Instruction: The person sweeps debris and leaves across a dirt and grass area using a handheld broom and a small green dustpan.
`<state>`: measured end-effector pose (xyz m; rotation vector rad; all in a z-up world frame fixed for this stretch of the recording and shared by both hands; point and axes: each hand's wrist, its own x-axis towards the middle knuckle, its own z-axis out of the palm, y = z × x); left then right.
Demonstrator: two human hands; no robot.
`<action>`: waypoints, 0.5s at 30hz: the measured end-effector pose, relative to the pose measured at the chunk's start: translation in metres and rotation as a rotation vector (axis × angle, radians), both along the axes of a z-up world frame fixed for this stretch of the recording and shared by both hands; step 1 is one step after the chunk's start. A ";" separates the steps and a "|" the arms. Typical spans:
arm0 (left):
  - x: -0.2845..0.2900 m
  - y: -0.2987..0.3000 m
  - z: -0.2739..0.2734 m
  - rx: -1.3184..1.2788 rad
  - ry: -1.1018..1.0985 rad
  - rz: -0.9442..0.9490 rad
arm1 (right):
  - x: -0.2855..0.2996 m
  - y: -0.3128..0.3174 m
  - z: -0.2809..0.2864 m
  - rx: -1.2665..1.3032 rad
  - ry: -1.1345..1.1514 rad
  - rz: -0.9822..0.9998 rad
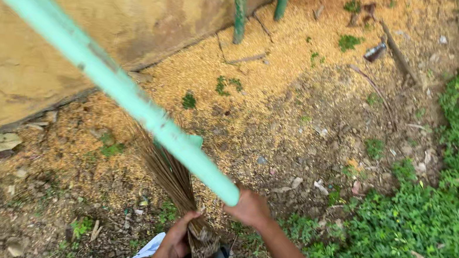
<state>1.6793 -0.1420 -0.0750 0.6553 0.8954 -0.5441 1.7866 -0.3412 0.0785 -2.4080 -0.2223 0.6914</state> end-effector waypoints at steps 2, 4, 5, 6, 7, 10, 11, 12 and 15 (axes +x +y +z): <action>0.047 -0.021 0.014 -0.078 -0.003 -0.036 | 0.052 -0.035 0.016 0.021 0.008 -0.124; 0.103 -0.043 0.026 -0.149 -0.033 -0.045 | 0.098 -0.060 0.019 -0.082 -0.030 -0.133; 0.125 -0.052 0.027 -0.130 -0.033 -0.098 | 0.115 -0.073 0.015 -0.078 -0.016 -0.126; 0.146 -0.058 0.025 -0.113 -0.033 -0.150 | 0.138 -0.087 0.010 -0.064 -0.065 -0.151; 0.172 -0.064 0.021 -0.110 -0.033 -0.149 | 0.172 -0.099 0.008 -0.051 -0.128 -0.183; 0.256 -0.082 -0.015 -0.095 -0.024 -0.158 | 0.254 -0.127 -0.001 -0.056 -0.121 -0.189; 0.284 -0.082 -0.031 -0.142 -0.036 -0.162 | 0.288 -0.137 -0.002 -0.060 -0.125 -0.187; 0.316 -0.081 -0.046 -0.188 -0.048 -0.165 | 0.327 -0.146 -0.001 -0.052 -0.107 -0.212; 0.424 -0.083 -0.060 0.056 -0.125 -0.400 | 0.457 -0.166 0.020 -0.115 -0.026 -0.280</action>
